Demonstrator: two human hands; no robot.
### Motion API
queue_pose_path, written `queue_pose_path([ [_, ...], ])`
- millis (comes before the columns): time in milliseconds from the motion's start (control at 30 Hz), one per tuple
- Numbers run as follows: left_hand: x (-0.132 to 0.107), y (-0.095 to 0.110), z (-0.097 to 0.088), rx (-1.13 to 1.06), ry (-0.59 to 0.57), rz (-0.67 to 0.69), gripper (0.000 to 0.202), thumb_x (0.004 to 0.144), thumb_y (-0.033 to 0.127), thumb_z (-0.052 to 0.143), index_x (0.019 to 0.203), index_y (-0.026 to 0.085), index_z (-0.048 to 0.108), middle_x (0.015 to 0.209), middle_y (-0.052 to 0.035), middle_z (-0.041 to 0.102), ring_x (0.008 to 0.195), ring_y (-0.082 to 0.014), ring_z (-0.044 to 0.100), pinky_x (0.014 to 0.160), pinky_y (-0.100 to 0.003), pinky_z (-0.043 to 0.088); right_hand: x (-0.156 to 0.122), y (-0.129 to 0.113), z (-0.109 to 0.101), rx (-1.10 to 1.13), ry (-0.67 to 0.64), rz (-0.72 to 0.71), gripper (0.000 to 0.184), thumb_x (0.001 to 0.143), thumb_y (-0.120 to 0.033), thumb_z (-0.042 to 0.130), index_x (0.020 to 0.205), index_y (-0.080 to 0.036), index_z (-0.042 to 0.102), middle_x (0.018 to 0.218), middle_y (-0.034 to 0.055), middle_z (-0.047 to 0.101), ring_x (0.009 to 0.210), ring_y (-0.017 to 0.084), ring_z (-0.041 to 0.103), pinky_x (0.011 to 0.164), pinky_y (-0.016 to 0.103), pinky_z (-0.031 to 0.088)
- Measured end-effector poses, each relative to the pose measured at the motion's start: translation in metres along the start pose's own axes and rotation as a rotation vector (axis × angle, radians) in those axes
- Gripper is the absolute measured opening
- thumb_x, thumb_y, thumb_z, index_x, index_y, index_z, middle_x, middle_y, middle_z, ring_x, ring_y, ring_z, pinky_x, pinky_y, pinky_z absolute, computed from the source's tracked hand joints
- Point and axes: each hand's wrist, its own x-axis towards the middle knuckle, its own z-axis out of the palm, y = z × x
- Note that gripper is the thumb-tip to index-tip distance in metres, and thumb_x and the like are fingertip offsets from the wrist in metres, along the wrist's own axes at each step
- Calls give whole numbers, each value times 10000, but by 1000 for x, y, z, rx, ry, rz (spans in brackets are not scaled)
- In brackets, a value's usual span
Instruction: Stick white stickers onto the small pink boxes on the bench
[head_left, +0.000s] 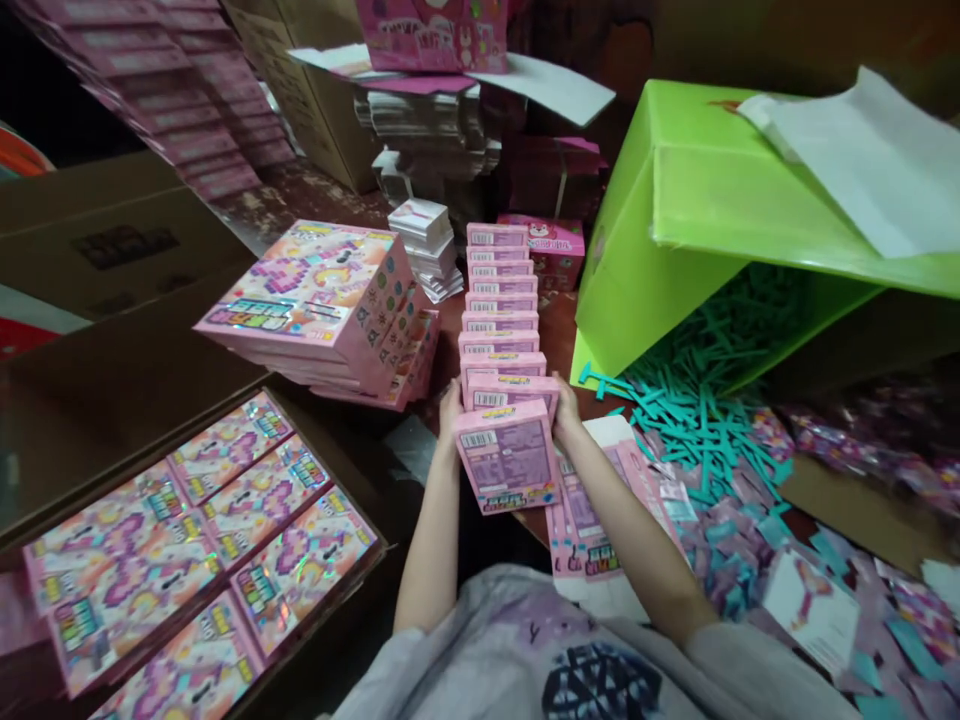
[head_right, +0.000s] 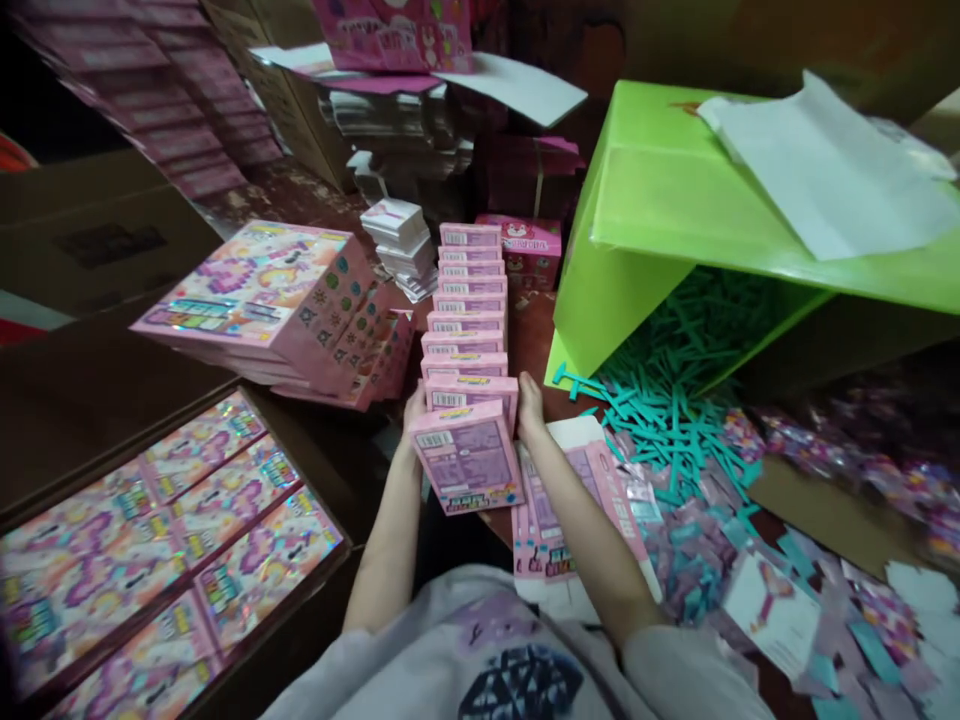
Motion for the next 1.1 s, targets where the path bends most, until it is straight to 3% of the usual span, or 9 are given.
queue_pose_path([
  [67, -26, -6, -19, -8, 115, 111, 775, 876, 685, 233, 1339, 116, 482, 1384, -153, 512, 1303, -282, 462, 1097, -455, 357, -38, -3, -27, -138, 170, -107, 546, 829, -450, 419, 1284, -147, 413, 1343, 123, 485, 1329, 222, 373, 1075, 416, 340],
  [133, -66, -20, -36, 35, 159, 288, 807, 851, 718, 207, 1377, 151, 437, 1450, -133, 438, 1341, -274, 413, 1112, -433, 336, -91, 1, -58, -505, 275, -311, 605, 834, -346, 379, 1400, -154, 286, 1451, 130, 356, 1380, 233, 293, 1137, 454, 228],
  [233, -123, -46, -44, 393, 191, 361, 846, 727, 621, 613, 1420, 203, 367, 1379, -119, 508, 1287, -311, 467, 1082, -448, 367, -166, 23, -88, -1117, -13, -334, 773, 748, -336, 506, 1449, -146, 240, 1538, 157, 190, 1438, 343, 94, 1136, 584, 104],
  [333, -145, -53, -32, 608, 177, 323, 936, 644, 452, 770, 1430, 196, 333, 1262, -126, 582, 1161, -304, 565, 1025, -449, 420, -203, 46, -95, -1491, -200, -237, 905, 681, -356, 604, 1479, -154, 228, 1568, 173, 56, 1433, 407, -11, 1073, 689, -9],
  [467, -134, -39, -18, 673, 124, 372, 875, 670, 411, 765, 1420, 230, 353, 1324, -115, 533, 1206, -286, 528, 1047, -430, 402, -199, 50, -100, -1657, -301, -221, 933, 691, -378, 636, 1501, -207, 205, 1577, 143, -4, 1432, 404, -62, 1034, 719, -46],
  [567, -127, -34, -14, 720, 107, 437, 879, 665, 399, 773, 1419, 240, 350, 1404, -113, 442, 1301, -288, 434, 1107, -430, 334, -187, 41, -116, -1682, -363, -207, 940, 712, -444, 645, 1505, -233, 187, 1579, 124, -26, 1432, 387, -101, 1035, 717, -32],
  [800, -134, -43, -12, 772, 62, 487, 925, 670, 364, 769, 1452, 245, 291, 1487, -126, 330, 1384, -305, 315, 1144, -459, 272, -169, 35, -149, -1744, -381, -206, 844, 785, -395, 598, 1501, -300, 162, 1586, 64, -31, 1436, 333, -143, 1043, 711, -39],
  [967, -152, -54, -19, 708, 11, 568, 999, 723, 382, 711, 1504, 190, 117, 1530, -174, 248, 1412, -317, 265, 1147, -474, 259, -170, 33, -143, -1752, -328, -214, 858, 770, -371, 613, 1501, -300, 168, 1586, 83, -11, 1435, 360, -119, 1031, 727, -28],
  [1100, -166, -61, -17, 769, 53, 574, 992, 716, 347, 712, 1504, 194, 130, 1541, -162, 226, 1431, -324, 210, 1166, -495, 208, -177, 24, -131, -1686, -284, -294, 963, 714, -377, 655, 1511, -185, 150, 1576, 152, 2, 1434, 376, -99, 1070, 681, -44],
])
